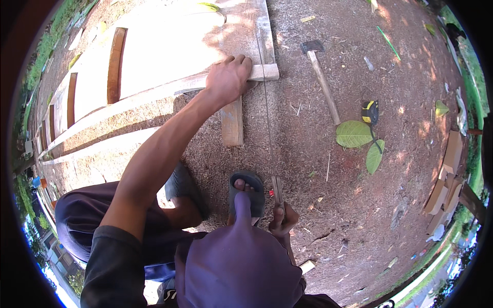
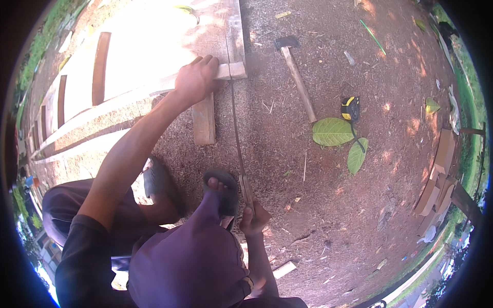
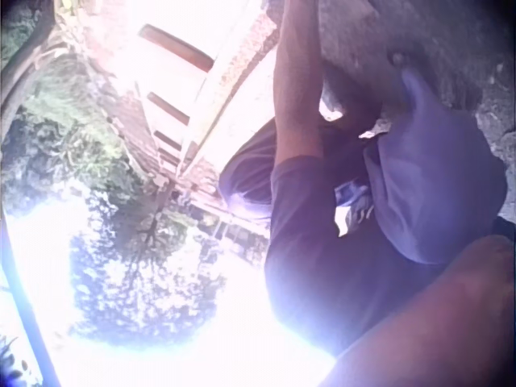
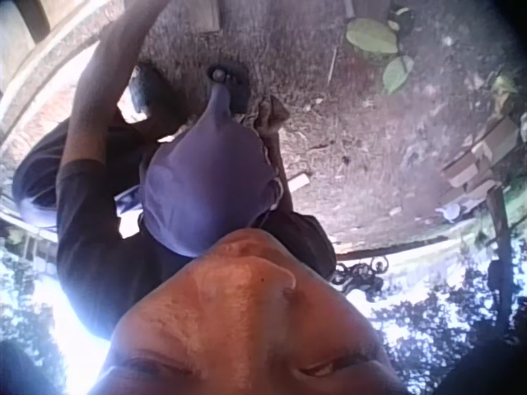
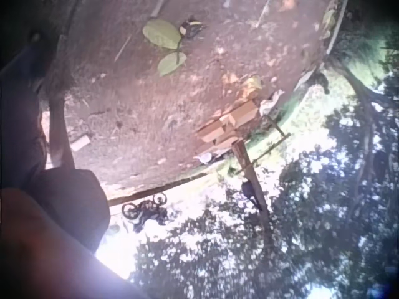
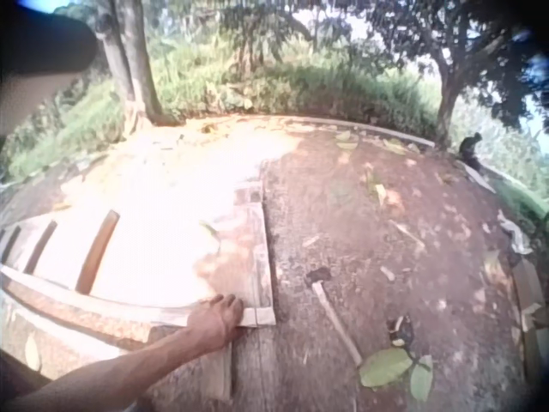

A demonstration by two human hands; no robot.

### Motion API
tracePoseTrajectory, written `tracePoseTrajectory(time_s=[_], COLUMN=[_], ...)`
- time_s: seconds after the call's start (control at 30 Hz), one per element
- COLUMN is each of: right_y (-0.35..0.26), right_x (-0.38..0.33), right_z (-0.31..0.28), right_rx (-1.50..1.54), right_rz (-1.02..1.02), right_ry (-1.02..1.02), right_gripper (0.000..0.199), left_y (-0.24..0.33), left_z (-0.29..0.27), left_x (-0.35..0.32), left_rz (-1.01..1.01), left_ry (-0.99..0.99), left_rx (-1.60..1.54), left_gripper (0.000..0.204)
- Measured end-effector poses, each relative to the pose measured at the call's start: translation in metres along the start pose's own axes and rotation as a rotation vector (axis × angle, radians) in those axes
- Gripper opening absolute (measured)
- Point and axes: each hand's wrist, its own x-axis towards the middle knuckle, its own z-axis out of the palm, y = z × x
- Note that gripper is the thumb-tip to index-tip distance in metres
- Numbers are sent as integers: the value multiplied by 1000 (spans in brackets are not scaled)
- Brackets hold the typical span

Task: The person measures a wooden frame with a tape measure, then uses a hammer to drive nails into the frame. They repeatedly measure and hammer different sections of the frame while working on the ground.

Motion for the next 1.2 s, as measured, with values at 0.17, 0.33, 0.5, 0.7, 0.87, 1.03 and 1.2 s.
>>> tracePoseTrajectory(time_s=[0.17, 0.33, 0.5, 0.7, 0.87, 1.03, 1.2], right_y=[-24, 8, 5, -38, -60, -76, -81], right_x=[96, 1, -9, 104, 113, 116, 114], right_z=[55, 4, 1, 50, 45, 44, 38], right_rx=[179, 81, 51, 187, 463, 413, 479], right_rz=[87, -20, 65, 2, 164, 338, 305], right_ry=[94, 53, 56, 35, -97, -133, -35], right_gripper=[36, 41, 42, 27, 25, 27, 30], left_y=[2, -3, 2, 3, 2, 3, 7], left_z=[-2, 2, -1, -3, -1, 0, -4], left_x=[4, -2, -1, 1, -1, -1, -2], left_rz=[-20, -34, -30, -19, -18, -21, -28], left_ry=[-23, -18, -61, -42, -11, 2, -1], left_rx=[24, 29, -2, 12, 10, 22, -16], left_gripper=[41, 42, 43, 43, 43, 44, 43])
